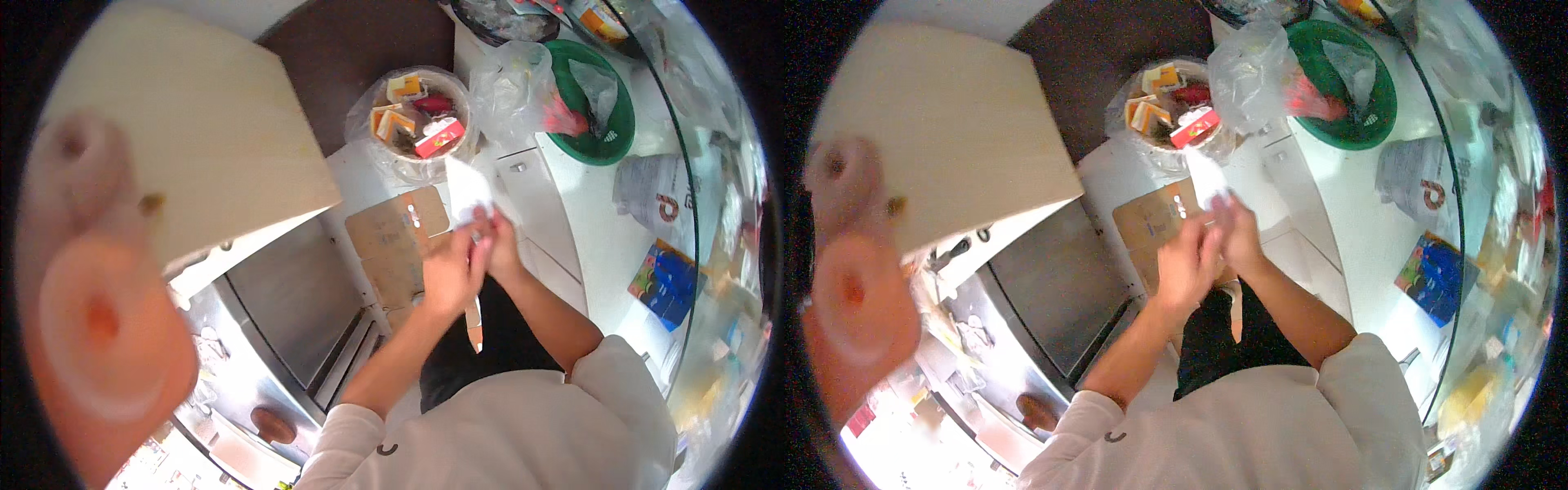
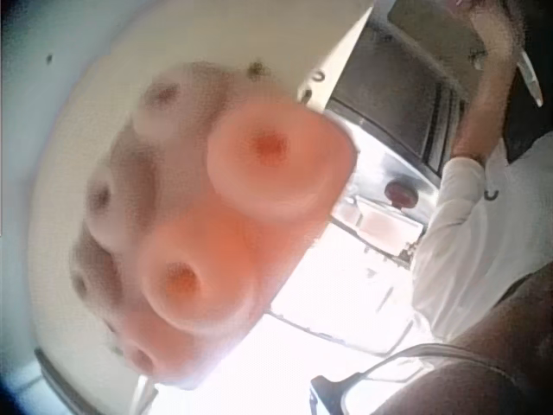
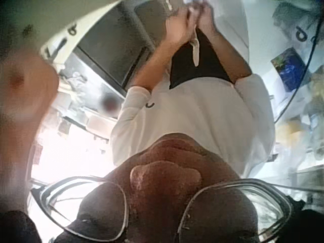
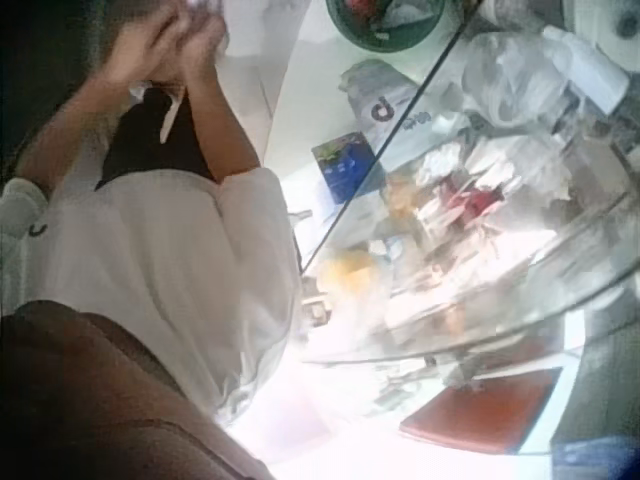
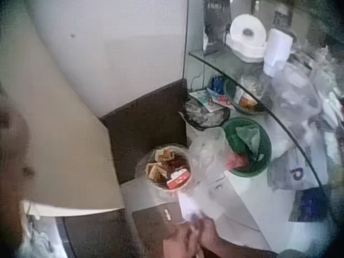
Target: The person folds and assembles multiple small red boxes at a counter, then moves to a kitchen area to smooth a white cake with a spatula. The person handles the boxes one at a time and uses a plastic spatula to level the cake surface.
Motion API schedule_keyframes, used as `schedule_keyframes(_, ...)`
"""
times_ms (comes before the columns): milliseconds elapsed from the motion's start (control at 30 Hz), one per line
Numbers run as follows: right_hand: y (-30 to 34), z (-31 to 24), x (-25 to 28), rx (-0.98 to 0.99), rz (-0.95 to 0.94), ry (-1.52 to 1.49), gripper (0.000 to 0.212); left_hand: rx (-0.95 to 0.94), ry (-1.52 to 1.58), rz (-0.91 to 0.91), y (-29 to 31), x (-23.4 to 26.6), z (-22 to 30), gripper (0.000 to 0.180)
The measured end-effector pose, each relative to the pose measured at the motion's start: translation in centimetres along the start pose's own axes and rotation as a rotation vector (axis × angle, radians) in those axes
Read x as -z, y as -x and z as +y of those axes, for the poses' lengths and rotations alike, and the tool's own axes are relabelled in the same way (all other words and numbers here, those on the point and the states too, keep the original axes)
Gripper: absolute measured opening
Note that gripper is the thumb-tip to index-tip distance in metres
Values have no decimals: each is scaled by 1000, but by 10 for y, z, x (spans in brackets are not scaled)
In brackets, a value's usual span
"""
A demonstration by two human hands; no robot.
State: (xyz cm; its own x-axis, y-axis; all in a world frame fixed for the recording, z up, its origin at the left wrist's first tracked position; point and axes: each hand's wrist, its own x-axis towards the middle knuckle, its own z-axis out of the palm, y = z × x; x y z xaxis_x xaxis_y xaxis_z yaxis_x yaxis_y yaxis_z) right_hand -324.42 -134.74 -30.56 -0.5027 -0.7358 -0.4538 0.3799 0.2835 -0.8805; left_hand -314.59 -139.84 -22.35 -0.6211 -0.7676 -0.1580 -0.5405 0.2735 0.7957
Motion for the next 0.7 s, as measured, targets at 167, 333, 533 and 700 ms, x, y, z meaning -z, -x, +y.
schedule_keyframes(167,55,-62,-25,2,18,-748,43,-201,213,23,131,64,21,17)
schedule_keyframes(333,125,-68,-84,-107,-133,-666,45,183,245,360,242,104,-26,17)
schedule_keyframes(533,172,-58,-200,-287,-471,-497,43,425,389,864,297,169,-120,17)
schedule_keyframes(700,148,-62,-293,-275,-675,-358,39,445,-45,1307,265,282,-217,31)
